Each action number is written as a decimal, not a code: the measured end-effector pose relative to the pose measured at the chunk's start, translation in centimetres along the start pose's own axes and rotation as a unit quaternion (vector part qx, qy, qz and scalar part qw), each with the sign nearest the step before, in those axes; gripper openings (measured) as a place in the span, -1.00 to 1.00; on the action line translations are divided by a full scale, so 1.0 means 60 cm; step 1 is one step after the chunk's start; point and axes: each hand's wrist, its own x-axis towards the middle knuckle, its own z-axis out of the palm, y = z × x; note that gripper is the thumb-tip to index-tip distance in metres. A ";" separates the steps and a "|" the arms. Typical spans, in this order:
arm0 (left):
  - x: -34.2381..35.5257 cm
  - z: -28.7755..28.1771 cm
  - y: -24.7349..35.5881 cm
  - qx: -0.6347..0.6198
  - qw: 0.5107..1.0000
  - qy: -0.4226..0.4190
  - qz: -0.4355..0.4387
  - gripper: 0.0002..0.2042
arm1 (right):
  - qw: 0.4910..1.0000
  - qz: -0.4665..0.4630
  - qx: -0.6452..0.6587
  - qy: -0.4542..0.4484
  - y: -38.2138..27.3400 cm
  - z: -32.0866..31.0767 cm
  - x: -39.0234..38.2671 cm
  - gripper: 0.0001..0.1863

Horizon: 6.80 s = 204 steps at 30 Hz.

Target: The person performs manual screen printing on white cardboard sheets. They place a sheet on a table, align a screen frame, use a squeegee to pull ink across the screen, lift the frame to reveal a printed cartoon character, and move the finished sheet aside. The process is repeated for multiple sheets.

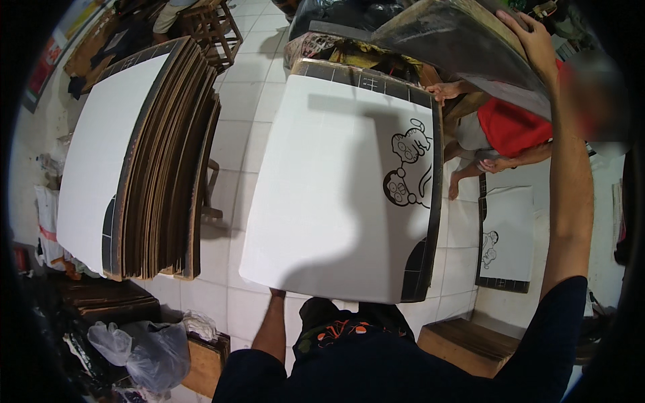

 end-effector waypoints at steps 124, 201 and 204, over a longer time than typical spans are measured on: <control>0.001 -0.152 0.413 0.316 0.923 0.194 -0.100 0.02 | 0.998 0.002 0.057 0.025 -0.040 -0.020 0.080 -0.02; 0.022 0.272 0.487 0.352 0.887 0.007 0.298 0.32 | 0.990 -0.064 0.066 -0.109 -0.018 0.614 -0.441 -0.68; 0.024 0.271 0.491 0.345 0.883 0.014 0.320 0.33 | 0.989 -0.062 0.093 -0.101 -0.006 0.635 -0.391 -0.67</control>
